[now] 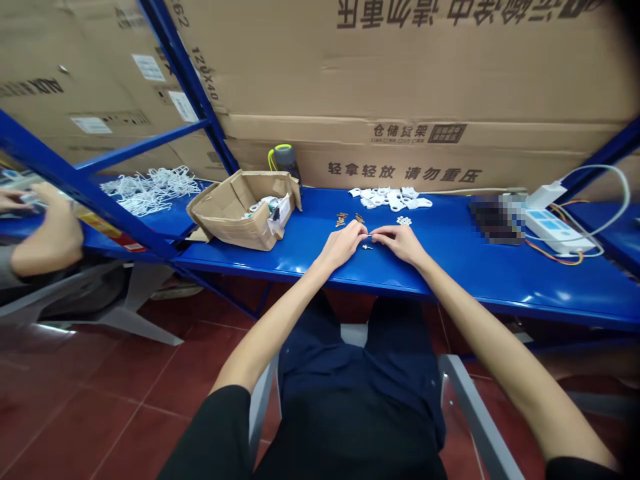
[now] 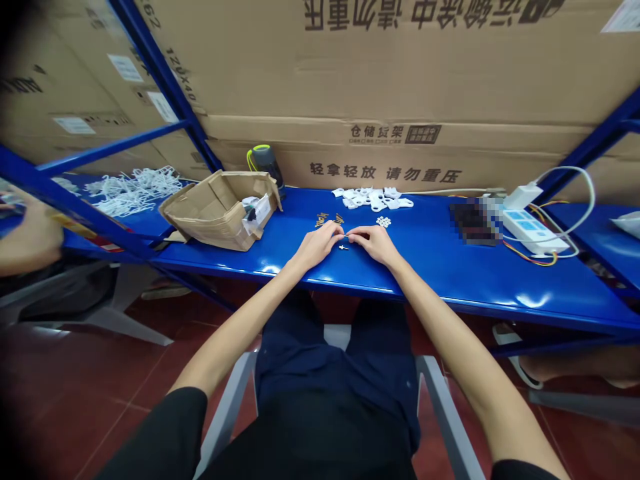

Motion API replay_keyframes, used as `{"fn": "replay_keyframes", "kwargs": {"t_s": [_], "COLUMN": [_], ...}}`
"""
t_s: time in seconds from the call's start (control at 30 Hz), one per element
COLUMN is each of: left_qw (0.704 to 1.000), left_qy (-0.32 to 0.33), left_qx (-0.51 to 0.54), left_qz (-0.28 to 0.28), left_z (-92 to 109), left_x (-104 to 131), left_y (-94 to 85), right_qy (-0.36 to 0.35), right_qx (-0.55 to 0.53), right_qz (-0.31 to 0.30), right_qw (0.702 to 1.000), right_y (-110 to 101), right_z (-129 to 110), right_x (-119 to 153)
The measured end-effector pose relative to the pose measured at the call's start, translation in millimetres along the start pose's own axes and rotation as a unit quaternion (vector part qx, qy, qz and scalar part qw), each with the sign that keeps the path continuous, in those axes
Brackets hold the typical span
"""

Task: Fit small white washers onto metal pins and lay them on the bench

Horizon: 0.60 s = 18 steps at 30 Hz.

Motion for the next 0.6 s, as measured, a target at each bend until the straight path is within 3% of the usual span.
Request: {"fn": "replay_keyframes", "kwargs": {"t_s": [0.27,0.6], "left_qw": [0.999,0.997], "left_qy": [-0.003,-0.042], "left_qx": [-0.037,-0.06], "left_qz": [-0.005,-0.015], "left_z": [2.1,5.8], "left_x": [-0.5,-0.2], "left_y": [2.2,-1.0], "right_qy": [-0.006,0.033], "right_qx": [0.009,-0.086], "right_qz": [0.01,0.012], "right_qw": [1.0,0.996], "right_y": [0.3,0.0], "right_z": [0.9,12.6], "right_x": [0.1,-2.8]}}
Point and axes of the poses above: each hand's wrist, its own x-axis away from the middle knuckle, its own y-axis out of the palm, z = x × y, the point moved 5 cm from there along -x, towards the middle knuckle, and after that the axes turned 1 degree about -x, right-handed, at the moved point
